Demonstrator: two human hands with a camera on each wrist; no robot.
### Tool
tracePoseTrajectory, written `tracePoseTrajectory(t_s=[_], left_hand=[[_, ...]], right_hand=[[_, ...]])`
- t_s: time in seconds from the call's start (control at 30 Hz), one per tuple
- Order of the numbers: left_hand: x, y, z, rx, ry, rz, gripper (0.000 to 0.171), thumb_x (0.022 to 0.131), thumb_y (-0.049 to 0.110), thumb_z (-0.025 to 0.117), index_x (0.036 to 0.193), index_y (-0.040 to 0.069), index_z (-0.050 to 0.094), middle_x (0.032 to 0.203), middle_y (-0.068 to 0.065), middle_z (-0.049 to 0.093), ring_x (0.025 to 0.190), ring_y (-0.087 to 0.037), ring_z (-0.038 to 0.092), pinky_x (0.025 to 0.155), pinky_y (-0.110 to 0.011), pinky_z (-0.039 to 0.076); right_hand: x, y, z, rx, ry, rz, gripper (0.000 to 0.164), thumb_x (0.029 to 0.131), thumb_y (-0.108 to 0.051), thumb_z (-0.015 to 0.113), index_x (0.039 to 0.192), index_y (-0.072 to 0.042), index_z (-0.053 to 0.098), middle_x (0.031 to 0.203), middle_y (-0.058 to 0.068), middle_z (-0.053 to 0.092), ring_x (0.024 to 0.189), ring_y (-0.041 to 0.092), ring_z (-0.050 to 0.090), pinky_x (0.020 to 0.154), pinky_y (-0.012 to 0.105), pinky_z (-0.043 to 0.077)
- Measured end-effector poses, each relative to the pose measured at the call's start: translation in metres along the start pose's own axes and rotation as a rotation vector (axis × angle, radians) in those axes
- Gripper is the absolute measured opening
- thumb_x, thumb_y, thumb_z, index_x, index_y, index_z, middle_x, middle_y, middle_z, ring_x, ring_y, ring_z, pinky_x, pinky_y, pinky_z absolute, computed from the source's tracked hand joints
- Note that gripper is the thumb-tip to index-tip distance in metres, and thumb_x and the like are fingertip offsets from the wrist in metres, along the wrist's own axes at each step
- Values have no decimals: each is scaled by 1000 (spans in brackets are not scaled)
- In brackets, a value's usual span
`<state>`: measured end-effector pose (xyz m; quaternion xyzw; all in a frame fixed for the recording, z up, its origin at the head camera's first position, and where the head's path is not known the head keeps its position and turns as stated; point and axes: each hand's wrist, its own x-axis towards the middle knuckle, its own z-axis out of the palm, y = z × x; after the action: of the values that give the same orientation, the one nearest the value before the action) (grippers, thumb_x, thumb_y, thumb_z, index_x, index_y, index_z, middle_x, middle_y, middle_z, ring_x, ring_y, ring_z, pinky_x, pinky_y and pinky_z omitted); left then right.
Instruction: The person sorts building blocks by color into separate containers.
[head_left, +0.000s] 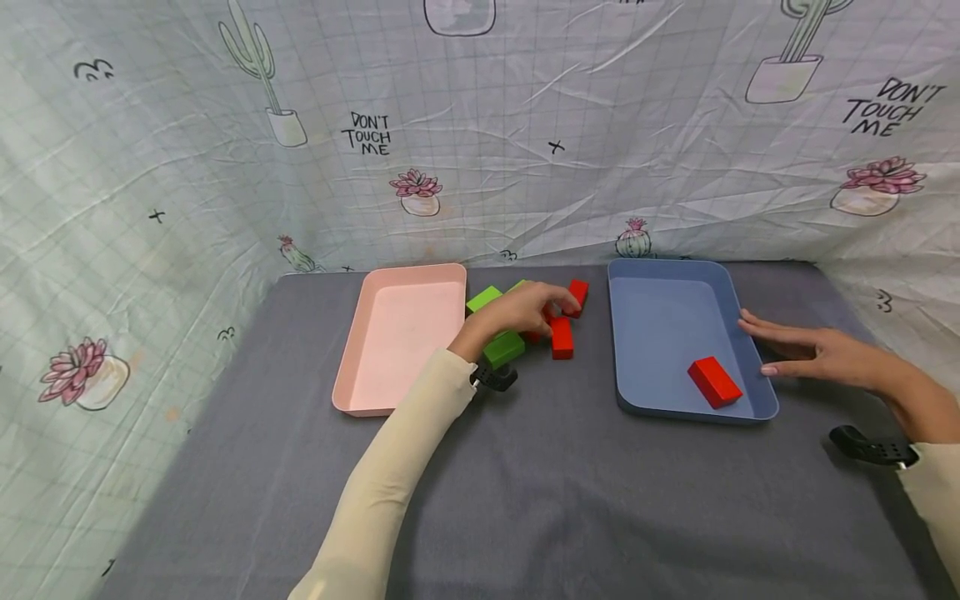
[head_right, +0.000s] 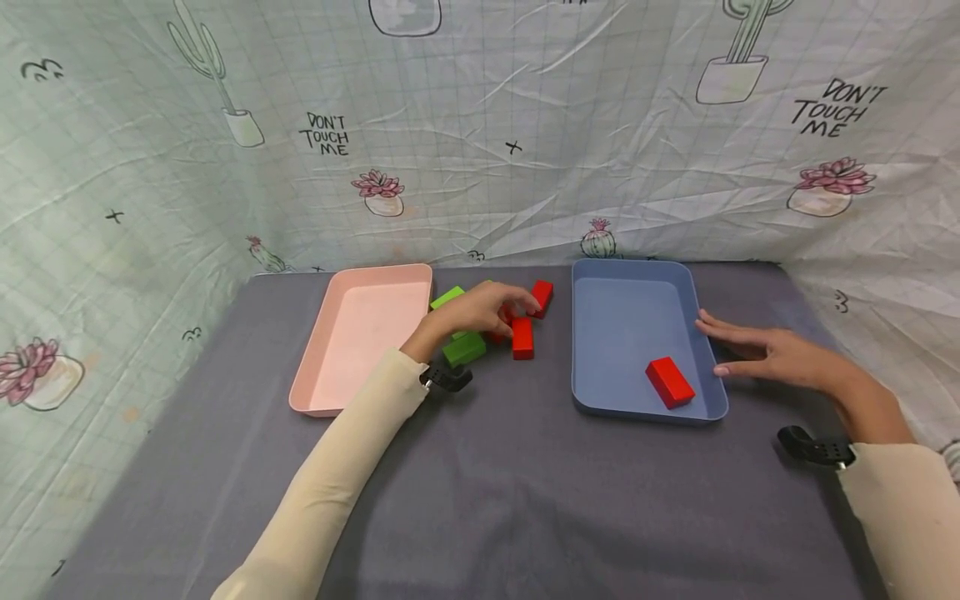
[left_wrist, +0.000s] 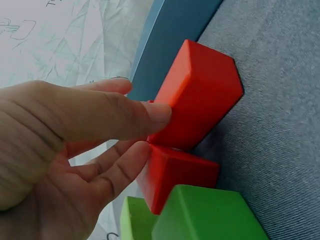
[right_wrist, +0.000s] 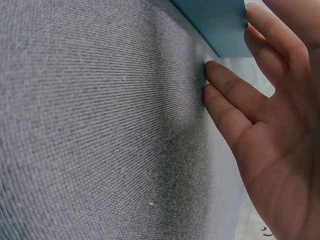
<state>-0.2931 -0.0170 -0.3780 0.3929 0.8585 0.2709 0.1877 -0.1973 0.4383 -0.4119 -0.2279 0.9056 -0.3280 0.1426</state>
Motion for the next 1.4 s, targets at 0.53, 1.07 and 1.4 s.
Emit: tracePoseTrajectory(t_s=[0.53,1.07,1.4], left_hand=[[12,7,10,167,-154,99,35,87,15,83,121,8,75,121,-7,66,103,-18,57,88,-19,46],[11,8,22,14,-239,132,35,96,11,72,131,10,68,129,-2,67,113,-10,57,98,-16,44],[11,8,25,11,-210,116,42,90,4,77,131,8,70,125,-2,70,105,-8,58,91,-15,46]], right_hand=[[0,1,1,18,3,-11,71,96,-12,68,159,-16,37,156,-37,17,129,-30,17,93,-3,14],[1,0,0,-6,15,21,72,95,-16,71,159,-17,38,154,-39,17,125,-32,17,91,-4,16],[3,1,-1,2,-2,10,71,96,-14,69,159,-16,36,154,-40,16,126,-32,18,93,-4,17]])
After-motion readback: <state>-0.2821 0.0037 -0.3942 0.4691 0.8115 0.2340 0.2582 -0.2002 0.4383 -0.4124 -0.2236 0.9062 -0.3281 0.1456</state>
